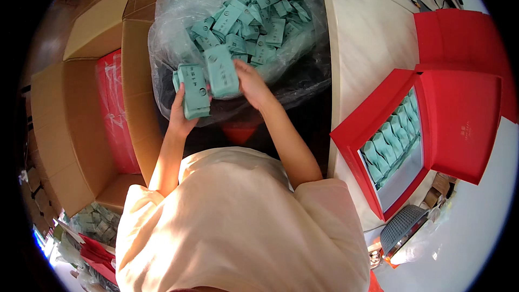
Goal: The person takes small light-green packets from a large plastic bag and places them into red rectangular boxes. They arrange the packets neatly inside the boxes, close the lids, and stack the completed boxes on a table.
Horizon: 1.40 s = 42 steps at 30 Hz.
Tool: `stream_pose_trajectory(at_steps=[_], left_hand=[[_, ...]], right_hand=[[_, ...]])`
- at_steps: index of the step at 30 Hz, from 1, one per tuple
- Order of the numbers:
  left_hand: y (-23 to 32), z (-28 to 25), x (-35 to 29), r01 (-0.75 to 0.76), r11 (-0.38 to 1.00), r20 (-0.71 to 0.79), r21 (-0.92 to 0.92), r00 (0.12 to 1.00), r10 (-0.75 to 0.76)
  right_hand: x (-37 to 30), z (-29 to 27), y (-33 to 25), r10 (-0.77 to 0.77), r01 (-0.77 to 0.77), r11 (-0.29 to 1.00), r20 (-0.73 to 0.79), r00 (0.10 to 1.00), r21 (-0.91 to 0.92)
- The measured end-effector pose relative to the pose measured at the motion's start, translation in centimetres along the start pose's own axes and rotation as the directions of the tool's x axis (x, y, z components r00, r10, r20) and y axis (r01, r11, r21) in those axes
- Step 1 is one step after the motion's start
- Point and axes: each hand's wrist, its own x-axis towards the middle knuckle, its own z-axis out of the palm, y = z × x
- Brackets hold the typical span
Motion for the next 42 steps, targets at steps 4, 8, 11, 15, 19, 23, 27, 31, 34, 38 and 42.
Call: stream_pose_trajectory(at_steps=[4,8,11,15,19,23,27,31,34,38,42], left_hand=[[-1.4,2.0,0.5,-0.071,0.985,-0.066,0.159,0.994,0.083],[-2.3,3.2,0.4,-0.21,0.902,-0.024,0.376,0.971,0.236],[-1.3,4.8,-0.4,-0.248,0.86,0.012,0.445,0.962,0.271],[-1.8,5.7,-0.5,-0.328,0.843,0.085,0.426,0.942,0.324],[-2.3,6.3,-0.5,-0.468,0.71,0.167,0.526,0.875,0.454],[-3.3,7.3,-1.0,-0.612,0.445,0.386,0.654,0.775,0.5],[-3.8,7.6,0.0,-0.672,0.149,0.578,0.726,0.713,0.397],[-4.8,11.2,-0.1,-0.604,0.642,0.471,0.472,0.788,0.396],[-4.7,15.0,-1.4,-0.48,0.837,0.336,0.264,0.859,0.387],[-5.0,18.2,-1.8,-0.27,0.956,0.367,0.113,0.906,0.213],[-7.6,21.3,-4.2,-0.296,0.931,0.532,0.212,0.834,0.144]], right_hand=[[-2.5,0.5,1.4,0.134,-0.122,0.977,0.061,0.989,-0.177],[-2.8,1.9,1.9,-0.239,0.092,0.823,-0.194,0.951,-0.561],[-3.3,3.0,1.8,-0.607,0.323,0.597,-0.15,0.781,-0.734],[-3.5,3.9,2.0,-0.581,0.371,0.659,-0.128,0.804,-0.655],[-4.5,4.1,2.0,-0.337,0.255,0.882,-0.152,0.929,-0.396],[-7.2,3.7,0.0,0.017,-0.008,0.978,-0.042,0.999,0.207],[-10.1,1.4,-1.6,0.028,-0.028,0.997,0.004,1.0,0.076],[-13.5,1.8,-3.3,-0.355,0.097,0.82,-0.368,0.859,-0.565],[-16.1,2.8,-3.7,-0.877,0.015,0.104,-0.084,0.473,-0.994],[-19.5,3.5,-4.8,-0.968,-0.084,-0.124,0.102,0.23,-0.989],[-24.9,2.7,-6.6,-0.976,-0.2,-0.162,0.127,0.177,-0.966]])
